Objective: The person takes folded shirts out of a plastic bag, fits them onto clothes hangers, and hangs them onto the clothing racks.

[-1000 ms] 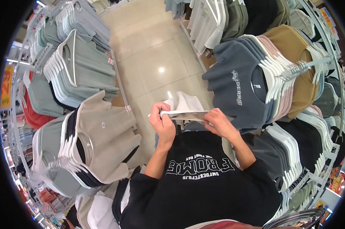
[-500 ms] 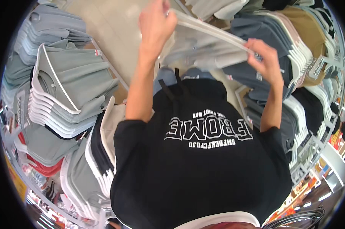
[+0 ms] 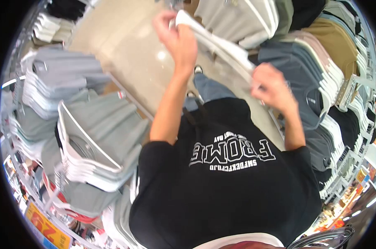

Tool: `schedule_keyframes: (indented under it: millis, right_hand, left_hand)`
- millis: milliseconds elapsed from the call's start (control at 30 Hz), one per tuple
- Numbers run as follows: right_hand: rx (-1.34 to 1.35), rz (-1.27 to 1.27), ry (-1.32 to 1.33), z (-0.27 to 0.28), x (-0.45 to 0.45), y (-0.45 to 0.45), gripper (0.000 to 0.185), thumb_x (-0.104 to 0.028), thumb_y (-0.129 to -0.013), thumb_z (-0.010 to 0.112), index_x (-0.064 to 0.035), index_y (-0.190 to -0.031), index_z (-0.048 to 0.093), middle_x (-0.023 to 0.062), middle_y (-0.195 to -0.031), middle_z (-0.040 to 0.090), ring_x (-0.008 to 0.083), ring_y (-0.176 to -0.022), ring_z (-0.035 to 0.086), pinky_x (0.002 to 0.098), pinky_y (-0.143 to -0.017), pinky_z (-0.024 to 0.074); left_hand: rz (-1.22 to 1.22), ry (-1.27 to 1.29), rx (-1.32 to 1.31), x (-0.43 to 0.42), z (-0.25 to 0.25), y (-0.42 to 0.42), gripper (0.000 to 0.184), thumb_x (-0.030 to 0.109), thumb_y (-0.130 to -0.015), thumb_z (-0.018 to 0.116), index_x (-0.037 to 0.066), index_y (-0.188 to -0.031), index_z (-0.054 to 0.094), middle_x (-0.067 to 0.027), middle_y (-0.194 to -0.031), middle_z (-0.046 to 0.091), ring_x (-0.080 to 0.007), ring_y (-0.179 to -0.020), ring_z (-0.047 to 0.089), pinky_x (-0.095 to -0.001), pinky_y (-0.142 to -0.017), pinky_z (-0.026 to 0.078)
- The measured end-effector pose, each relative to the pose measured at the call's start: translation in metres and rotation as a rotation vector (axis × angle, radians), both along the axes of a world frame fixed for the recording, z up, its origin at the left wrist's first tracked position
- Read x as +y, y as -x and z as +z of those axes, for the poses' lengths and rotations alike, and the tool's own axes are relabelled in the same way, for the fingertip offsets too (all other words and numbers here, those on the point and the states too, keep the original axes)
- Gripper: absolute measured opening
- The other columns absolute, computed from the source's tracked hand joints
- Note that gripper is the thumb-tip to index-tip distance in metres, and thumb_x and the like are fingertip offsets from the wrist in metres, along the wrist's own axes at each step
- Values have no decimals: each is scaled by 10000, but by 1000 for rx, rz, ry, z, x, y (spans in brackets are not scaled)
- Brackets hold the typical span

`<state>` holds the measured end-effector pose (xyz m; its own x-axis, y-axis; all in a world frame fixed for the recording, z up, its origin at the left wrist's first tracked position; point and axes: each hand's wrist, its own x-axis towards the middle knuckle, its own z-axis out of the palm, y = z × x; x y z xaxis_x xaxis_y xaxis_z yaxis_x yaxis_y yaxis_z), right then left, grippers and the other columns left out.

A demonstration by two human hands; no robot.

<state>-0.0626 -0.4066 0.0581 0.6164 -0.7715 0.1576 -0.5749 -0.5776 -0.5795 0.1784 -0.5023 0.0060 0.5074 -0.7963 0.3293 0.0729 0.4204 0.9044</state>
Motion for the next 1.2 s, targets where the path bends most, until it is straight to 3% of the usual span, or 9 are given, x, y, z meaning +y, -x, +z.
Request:
schedule_keyframes:
  millis: [100, 200, 300, 433, 633, 733, 867, 1033, 1200]
  right_hand:
    - [23, 197, -108, -30, -9, -27, 246, -151, -705, 770, -51, -822, 578, 93, -858, 577, 322, -870, 554, 407, -785, 457]
    - [-246, -165, 67, -35, -43, -30, 386, -199, -738, 783, -45, -1040, 598, 150, -1113, 602, 337, -1051, 561, 402, -912, 446]
    - [-423, -755, 375, -27, -91, -16, 363, -129, -769, 738, -14, -1069, 568, 168, -1121, 593, 330, -1059, 559, 414, -907, 445]
    - [-192, -1063, 472, -40, -152, 9, 469, -206, -799, 741, 6, -1159, 529, 194, -1083, 589, 375, -964, 568, 415, -850, 452]
    - [-255, -1089, -95, -78, -178, 18, 279, -215, -890, 645, -29, -1068, 539, 200, -704, 590, 403, -660, 582, 442, -593, 444]
    - [-295, -1055, -6, -92, -170, 8, 152, -184, -916, 602, -47, -966, 561, 185, -614, 545, 397, -593, 558, 432, -529, 417]
    - [-195, -1262, 137, -50, -143, -11, 101, -151, -891, 612, -52, -897, 592, 187, -648, 553, 397, -607, 561, 408, -528, 424]
    - [-157, -1425, 64, -3, -79, -46, 202, -242, -810, 711, -76, -777, 601, 155, -580, 533, 372, -548, 557, 417, -496, 420]
    - [-170, -1435, 71, 33, -46, -79, 227, -215, -737, 783, -67, -686, 619, 98, -516, 519, 263, -438, 519, 338, -443, 391]
  left_hand:
    - [-106, -31, 234, 0, 27, 11, 186, -28, -907, 449, 29, -1080, 409, -85, -1012, 488, -131, -872, 500, -285, -726, 454]
    - [-205, -40, 405, -6, 58, 25, 233, -26, -899, 456, 44, -1112, 395, -111, -1042, 515, -154, -899, 536, -294, -767, 466]
    - [-285, -43, 408, -22, 76, 24, 237, 12, -912, 439, 66, -1137, 391, -122, -1050, 545, -187, -919, 567, -314, -803, 480]
    - [-278, -65, 263, -64, 70, 10, 221, 98, -939, 409, 108, -1158, 394, -114, -1008, 569, -217, -878, 600, -337, -758, 515]
    - [-386, -184, 224, -135, 84, 3, 227, 51, -907, 423, 110, -1126, 416, -83, -850, 557, -185, -776, 584, -311, -682, 504]
    - [-555, -170, 160, -175, 80, -2, 227, 23, -896, 427, 92, -1112, 437, -75, -848, 554, -157, -766, 566, -283, -664, 483]
    - [-624, -238, -59, -221, 63, -21, 226, -12, -872, 441, 63, -1083, 471, -57, -854, 547, -121, -760, 540, -242, -655, 441]
    - [-790, -246, -193, -289, 46, -16, 230, -14, -856, 477, 41, -1080, 487, -38, -821, 564, -71, -656, 478, -212, -558, 361]
    - [-865, -315, -318, -315, 32, -1, 297, -17, -815, 468, 19, -1109, 484, -61, -779, 589, -80, -613, 472, -225, -527, 345]
